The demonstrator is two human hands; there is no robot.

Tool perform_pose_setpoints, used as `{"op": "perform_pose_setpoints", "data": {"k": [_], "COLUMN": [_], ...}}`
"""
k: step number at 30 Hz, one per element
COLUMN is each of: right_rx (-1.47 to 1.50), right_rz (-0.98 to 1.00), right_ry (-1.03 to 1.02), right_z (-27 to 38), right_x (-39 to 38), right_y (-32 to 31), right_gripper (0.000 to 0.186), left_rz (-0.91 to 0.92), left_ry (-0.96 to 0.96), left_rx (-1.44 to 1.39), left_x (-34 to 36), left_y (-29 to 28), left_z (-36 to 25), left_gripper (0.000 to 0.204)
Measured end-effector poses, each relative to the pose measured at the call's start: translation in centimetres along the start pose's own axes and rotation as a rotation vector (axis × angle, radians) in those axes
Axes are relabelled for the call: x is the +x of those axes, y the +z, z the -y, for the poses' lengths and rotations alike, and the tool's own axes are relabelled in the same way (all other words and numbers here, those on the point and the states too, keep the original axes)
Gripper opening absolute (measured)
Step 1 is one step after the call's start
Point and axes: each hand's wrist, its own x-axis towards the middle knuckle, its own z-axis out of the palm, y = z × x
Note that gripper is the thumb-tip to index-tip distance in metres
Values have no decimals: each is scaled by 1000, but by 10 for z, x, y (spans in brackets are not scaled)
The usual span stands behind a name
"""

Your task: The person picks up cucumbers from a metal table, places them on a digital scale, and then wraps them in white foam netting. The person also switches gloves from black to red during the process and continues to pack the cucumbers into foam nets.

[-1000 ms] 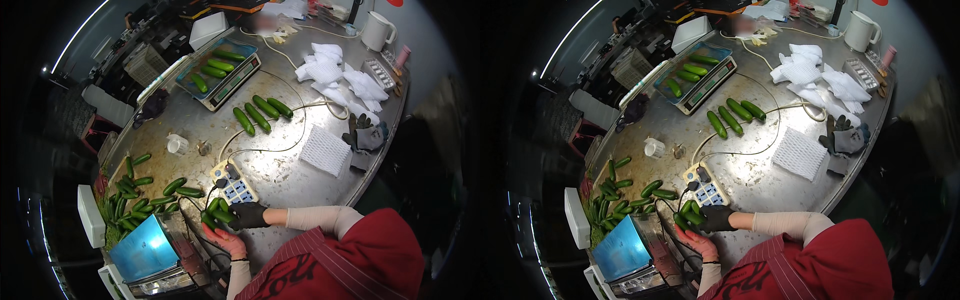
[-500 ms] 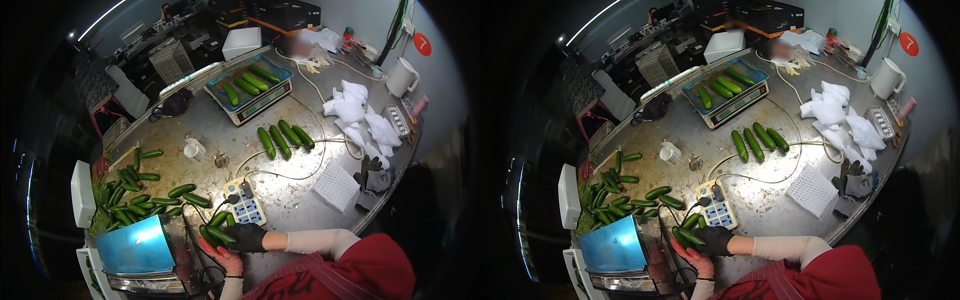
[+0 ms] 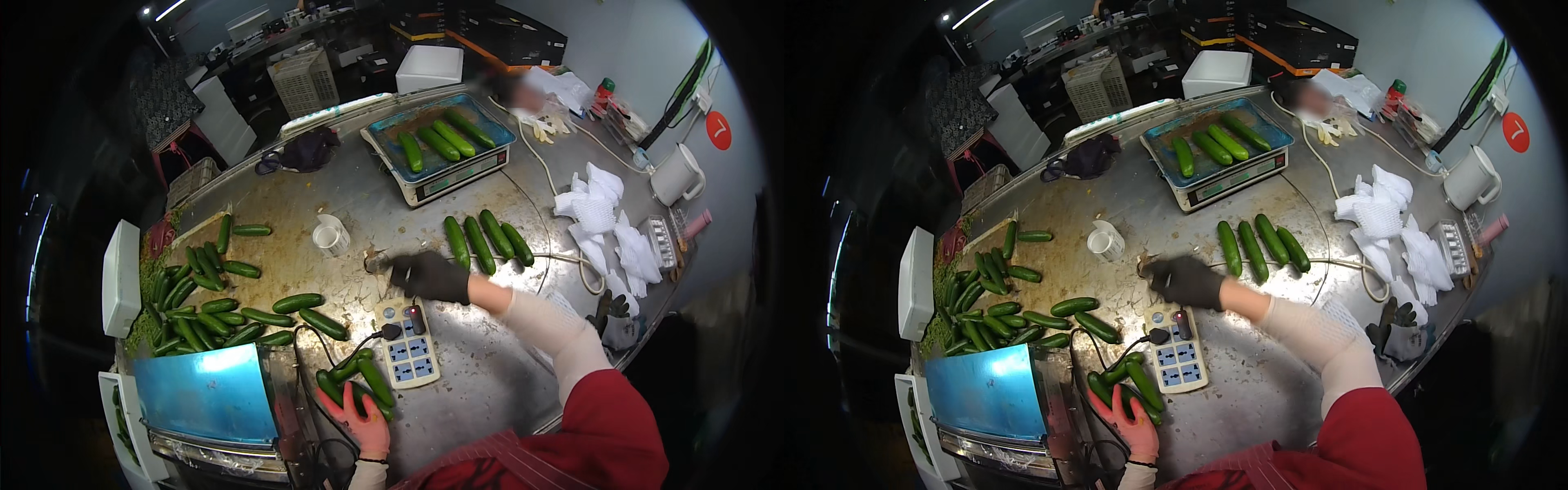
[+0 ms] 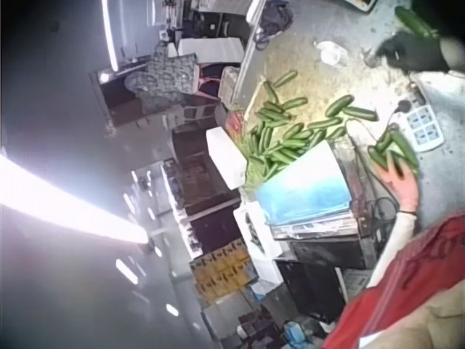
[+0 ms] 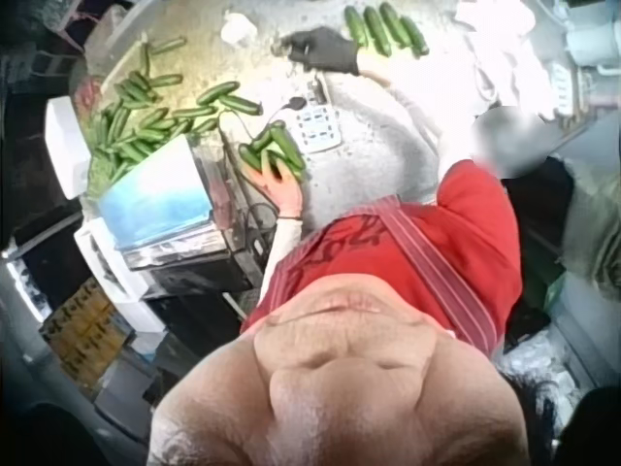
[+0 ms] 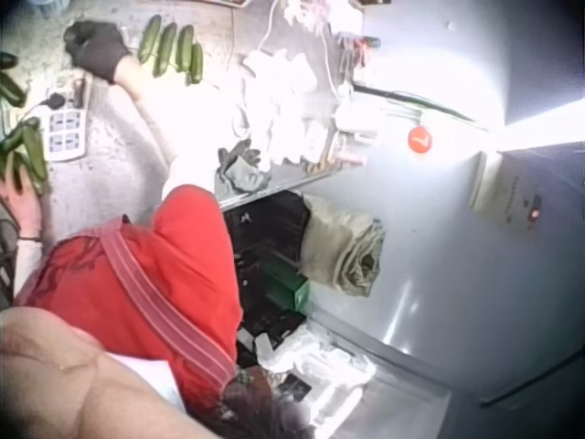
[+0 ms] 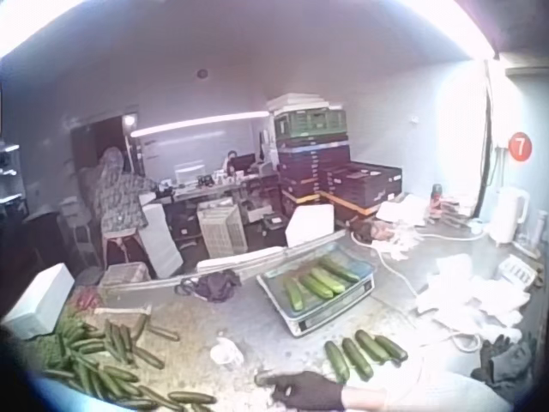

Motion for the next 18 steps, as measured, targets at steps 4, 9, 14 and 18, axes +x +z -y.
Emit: {"op": "perform_pose_setpoints", "data": {"k": [4,9,14,18], "right_rx": [-214,-372,-602,-938], "right_rz": [-400,-621,-701,-653], "right_ry": [55,235,255,73], "right_z": [-26,-89,-69,-104], "right_x": [75,137,160,185], "right_y": [-102,-180,-167,-165], "right_gripper": [37,32,51,66], "left_rz": [-4,16,4,-20], "left_ry": [-8,-31,-39,22], "left_rx": [-52,-54,1,53], "left_x": [1,5,9,4], "left_y": [2,6,2,-1], "left_z": [5,4,-4,-9], "left_gripper": [39,36,35,38]}}
